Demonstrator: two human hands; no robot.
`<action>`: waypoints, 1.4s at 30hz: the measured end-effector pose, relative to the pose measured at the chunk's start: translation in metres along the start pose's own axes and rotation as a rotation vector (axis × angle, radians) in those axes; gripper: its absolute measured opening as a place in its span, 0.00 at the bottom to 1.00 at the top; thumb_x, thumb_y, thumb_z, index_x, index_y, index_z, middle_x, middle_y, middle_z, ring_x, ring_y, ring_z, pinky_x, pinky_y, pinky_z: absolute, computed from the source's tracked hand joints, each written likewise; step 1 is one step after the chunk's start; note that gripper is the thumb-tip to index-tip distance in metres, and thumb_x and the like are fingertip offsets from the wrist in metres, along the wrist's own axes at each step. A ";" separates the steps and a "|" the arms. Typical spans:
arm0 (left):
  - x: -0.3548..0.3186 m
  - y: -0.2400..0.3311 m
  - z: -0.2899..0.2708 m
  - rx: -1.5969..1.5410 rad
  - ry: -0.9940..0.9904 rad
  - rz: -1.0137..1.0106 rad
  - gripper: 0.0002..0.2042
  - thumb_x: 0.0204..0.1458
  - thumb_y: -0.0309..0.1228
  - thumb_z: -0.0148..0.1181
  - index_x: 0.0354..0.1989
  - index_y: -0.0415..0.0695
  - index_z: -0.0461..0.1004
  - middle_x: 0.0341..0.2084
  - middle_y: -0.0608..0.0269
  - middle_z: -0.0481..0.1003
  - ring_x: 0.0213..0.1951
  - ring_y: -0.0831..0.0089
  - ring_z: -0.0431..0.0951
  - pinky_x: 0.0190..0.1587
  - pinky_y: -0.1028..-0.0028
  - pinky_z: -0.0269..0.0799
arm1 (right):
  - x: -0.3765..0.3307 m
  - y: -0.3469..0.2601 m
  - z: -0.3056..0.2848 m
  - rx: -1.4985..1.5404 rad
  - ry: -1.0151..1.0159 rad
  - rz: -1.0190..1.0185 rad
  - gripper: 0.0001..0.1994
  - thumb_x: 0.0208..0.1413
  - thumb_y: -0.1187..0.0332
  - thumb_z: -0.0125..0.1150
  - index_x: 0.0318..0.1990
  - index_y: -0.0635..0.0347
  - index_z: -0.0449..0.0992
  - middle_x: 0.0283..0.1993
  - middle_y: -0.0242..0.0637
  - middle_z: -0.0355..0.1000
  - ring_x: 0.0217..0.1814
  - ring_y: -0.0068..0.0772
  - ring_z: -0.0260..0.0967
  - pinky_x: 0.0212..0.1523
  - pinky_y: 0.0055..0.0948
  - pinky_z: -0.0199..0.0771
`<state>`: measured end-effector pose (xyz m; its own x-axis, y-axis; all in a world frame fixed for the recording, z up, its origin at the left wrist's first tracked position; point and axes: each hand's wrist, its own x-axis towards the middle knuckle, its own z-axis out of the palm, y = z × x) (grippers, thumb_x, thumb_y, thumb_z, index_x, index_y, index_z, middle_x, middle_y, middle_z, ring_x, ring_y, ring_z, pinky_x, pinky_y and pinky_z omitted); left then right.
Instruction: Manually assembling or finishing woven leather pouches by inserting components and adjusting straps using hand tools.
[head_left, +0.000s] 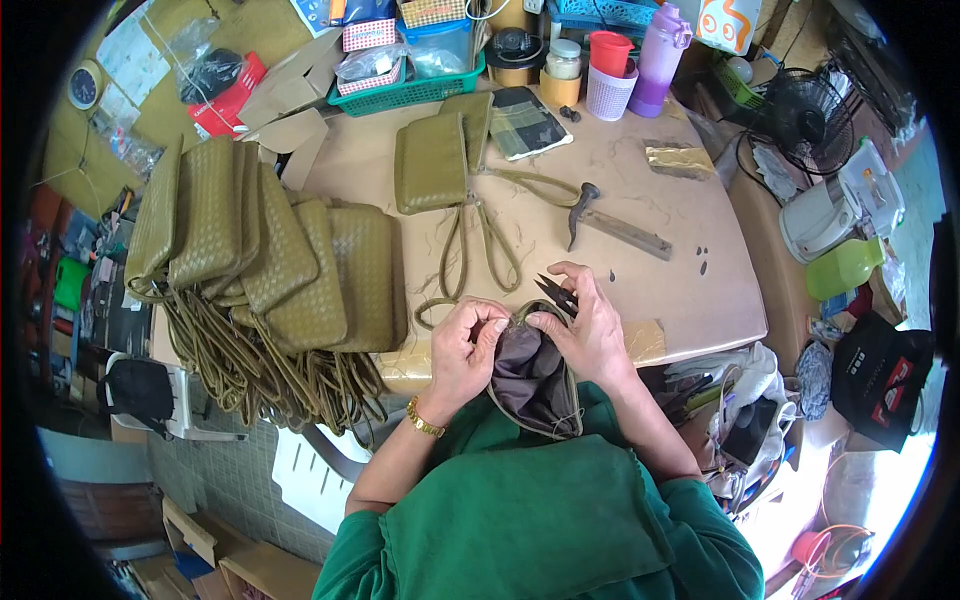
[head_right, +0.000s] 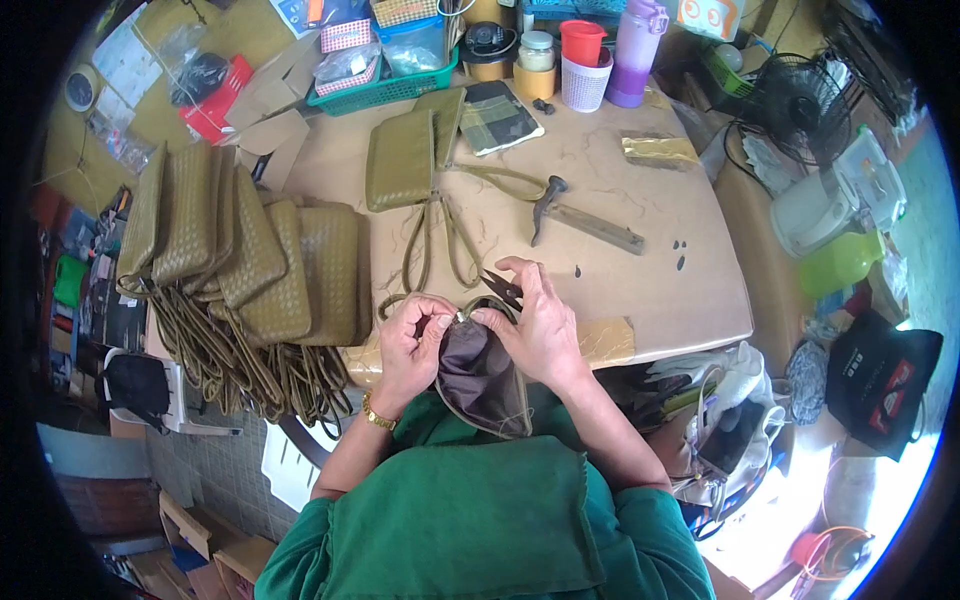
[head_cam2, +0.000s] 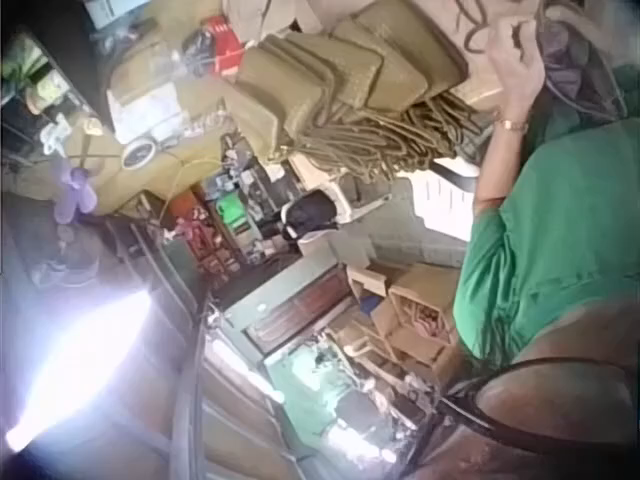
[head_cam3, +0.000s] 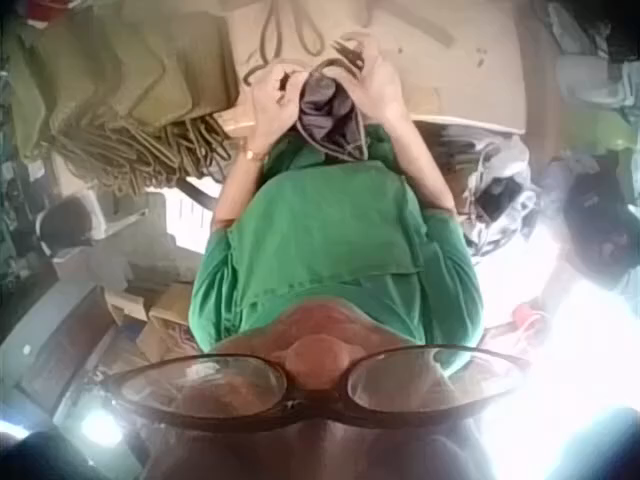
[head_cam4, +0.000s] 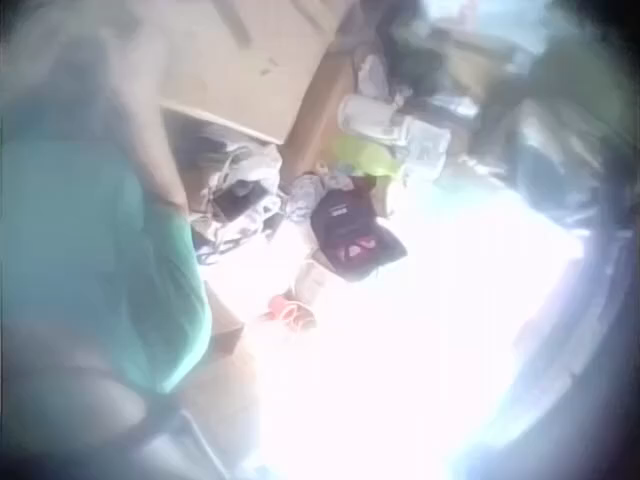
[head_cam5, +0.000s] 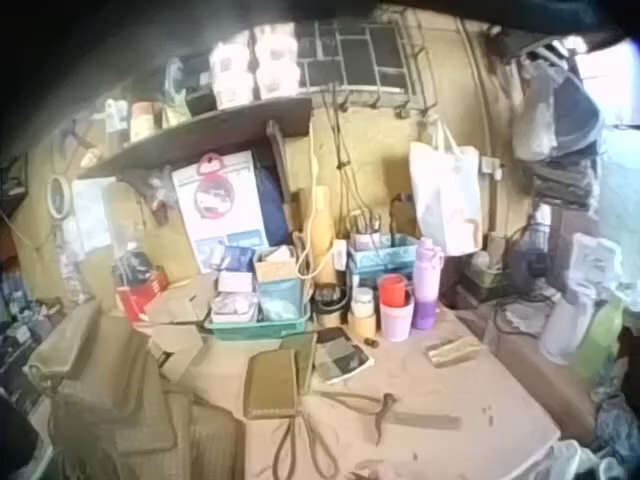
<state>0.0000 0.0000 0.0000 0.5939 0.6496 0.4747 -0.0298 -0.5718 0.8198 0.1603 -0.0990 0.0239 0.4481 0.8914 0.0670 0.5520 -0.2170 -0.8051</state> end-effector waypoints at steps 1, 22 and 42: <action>0.000 0.000 0.000 -0.024 -0.013 -0.067 0.04 0.58 0.25 0.56 0.34 0.37 0.71 0.30 0.58 0.76 0.31 0.70 0.75 0.36 0.75 0.70 | -0.002 -0.005 0.000 -0.020 0.066 -0.045 0.26 0.51 0.61 0.68 0.57 0.53 0.66 0.49 0.41 0.65 0.43 0.44 0.73 0.44 0.42 0.73; -0.002 0.016 -0.003 -0.277 -0.102 -0.258 0.06 0.52 0.22 0.62 0.38 0.35 0.76 0.46 0.57 0.73 0.39 0.78 0.76 0.43 0.77 0.74 | 0.006 0.003 0.004 0.284 0.016 -0.070 0.05 0.52 0.74 0.62 0.33 0.66 0.73 0.27 0.38 0.68 0.30 0.30 0.67 0.34 0.30 0.67; -0.004 -0.010 -0.010 -0.221 -0.131 -0.451 0.08 0.59 0.30 0.57 0.34 0.36 0.74 0.30 0.67 0.77 0.32 0.83 0.71 0.39 0.80 0.69 | -0.025 -0.023 -0.005 -0.150 0.054 -0.217 0.12 0.47 0.67 0.68 0.39 0.57 0.76 0.39 0.39 0.67 0.36 0.45 0.74 0.35 0.41 0.75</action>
<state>-0.0103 0.0078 -0.0073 0.6823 0.7306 0.0255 0.0924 -0.1207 0.9884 0.1396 -0.1186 0.0432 0.3422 0.9021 0.2628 0.7357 -0.0832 -0.6722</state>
